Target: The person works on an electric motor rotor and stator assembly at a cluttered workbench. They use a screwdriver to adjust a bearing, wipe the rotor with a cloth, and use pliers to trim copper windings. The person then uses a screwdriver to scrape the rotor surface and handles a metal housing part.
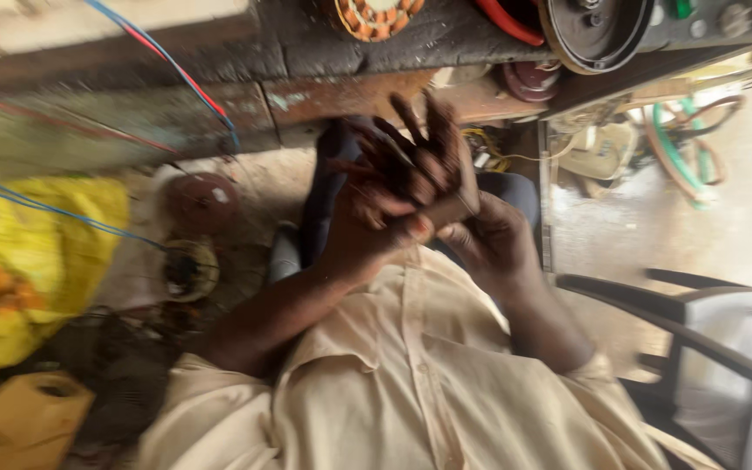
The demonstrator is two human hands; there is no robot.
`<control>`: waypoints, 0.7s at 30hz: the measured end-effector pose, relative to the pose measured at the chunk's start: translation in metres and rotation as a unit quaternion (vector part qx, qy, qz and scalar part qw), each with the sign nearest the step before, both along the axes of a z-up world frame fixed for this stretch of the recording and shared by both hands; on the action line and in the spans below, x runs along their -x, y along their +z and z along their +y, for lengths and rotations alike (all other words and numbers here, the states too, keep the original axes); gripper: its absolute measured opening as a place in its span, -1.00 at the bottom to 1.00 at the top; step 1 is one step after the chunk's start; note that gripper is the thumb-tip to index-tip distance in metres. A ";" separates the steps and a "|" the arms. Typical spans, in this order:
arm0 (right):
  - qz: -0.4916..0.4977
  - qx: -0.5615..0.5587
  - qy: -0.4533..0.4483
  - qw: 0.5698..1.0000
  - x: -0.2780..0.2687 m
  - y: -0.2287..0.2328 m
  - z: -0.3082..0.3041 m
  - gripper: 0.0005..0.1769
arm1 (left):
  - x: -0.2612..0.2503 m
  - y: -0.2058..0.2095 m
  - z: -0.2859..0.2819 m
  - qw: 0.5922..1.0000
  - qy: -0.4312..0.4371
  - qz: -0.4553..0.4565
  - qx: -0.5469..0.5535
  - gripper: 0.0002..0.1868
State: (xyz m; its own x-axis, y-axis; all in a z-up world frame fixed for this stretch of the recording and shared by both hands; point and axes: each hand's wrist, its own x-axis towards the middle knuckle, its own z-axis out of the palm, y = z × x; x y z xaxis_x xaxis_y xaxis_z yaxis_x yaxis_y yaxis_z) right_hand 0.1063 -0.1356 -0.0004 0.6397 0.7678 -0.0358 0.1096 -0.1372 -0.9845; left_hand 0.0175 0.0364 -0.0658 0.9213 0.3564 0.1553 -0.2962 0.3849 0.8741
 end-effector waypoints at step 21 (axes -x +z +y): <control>-0.543 -0.048 -0.039 0.837 0.007 0.100 0.107 -0.74 | -0.004 0.055 0.114 0.925 0.032 -0.177 0.335 0.04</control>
